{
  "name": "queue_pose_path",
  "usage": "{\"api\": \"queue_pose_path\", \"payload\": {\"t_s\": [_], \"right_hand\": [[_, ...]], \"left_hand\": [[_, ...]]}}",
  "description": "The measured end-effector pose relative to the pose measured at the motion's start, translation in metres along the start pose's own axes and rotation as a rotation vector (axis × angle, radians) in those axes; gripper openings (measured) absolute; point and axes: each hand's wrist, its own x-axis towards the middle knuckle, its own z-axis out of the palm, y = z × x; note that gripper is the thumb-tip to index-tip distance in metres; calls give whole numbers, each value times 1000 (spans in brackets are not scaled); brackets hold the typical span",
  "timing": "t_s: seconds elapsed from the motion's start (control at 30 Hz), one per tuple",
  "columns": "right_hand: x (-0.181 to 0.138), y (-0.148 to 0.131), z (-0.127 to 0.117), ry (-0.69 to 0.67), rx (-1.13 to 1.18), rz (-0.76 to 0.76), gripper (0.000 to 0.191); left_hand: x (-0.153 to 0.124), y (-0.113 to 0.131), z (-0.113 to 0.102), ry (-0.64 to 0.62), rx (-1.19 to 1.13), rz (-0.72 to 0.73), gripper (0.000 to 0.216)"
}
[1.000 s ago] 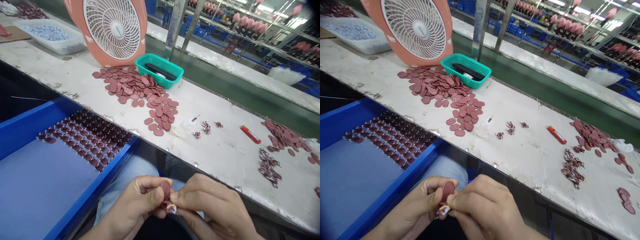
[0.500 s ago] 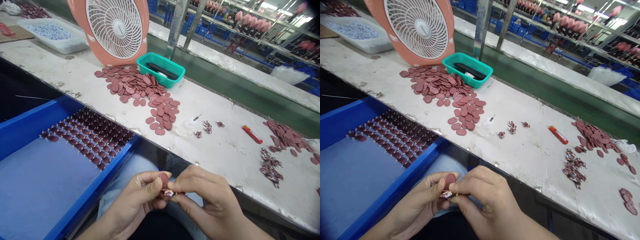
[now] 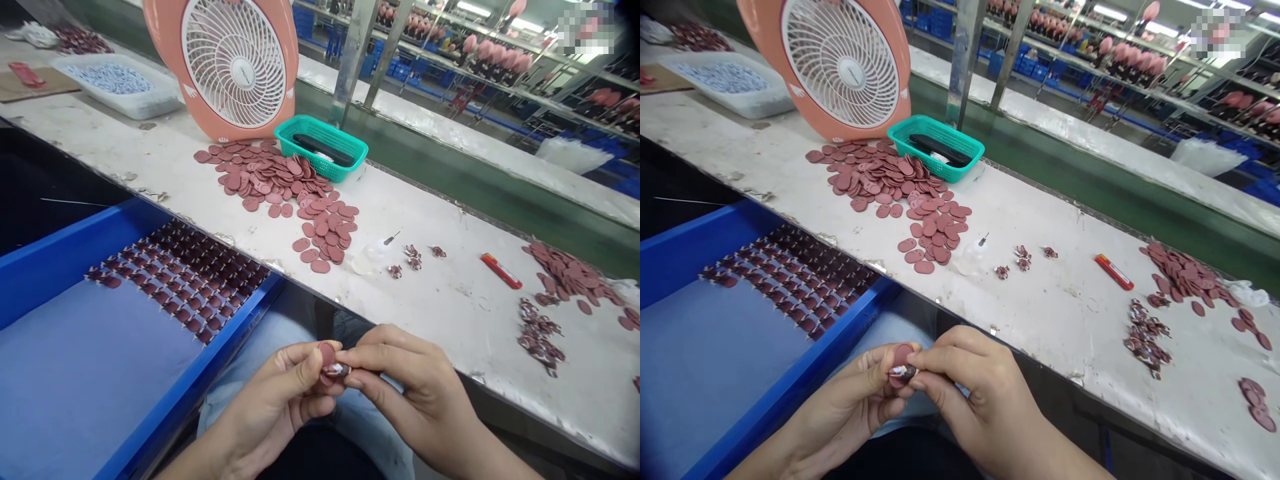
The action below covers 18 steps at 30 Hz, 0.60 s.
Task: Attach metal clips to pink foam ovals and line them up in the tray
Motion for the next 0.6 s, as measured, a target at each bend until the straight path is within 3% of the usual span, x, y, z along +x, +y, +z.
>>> {"api": "queue_pose_path", "payload": {"t_s": [0.13,0.3,0.43,0.6], "right_hand": [[1,1,3,-3,8,2,25],[6,4,3,-28,62,27,20],[14,9,11,71,-30,-70,20],[29,19,52,337,-353,-300,22]], "left_hand": [[0,-4,-2,60,-31,-6,31],[0,0,-6,15,-6,10,31],[0,8,-16,-48,39,96,55],[-4,9,-28,294,110,486,35]]}}
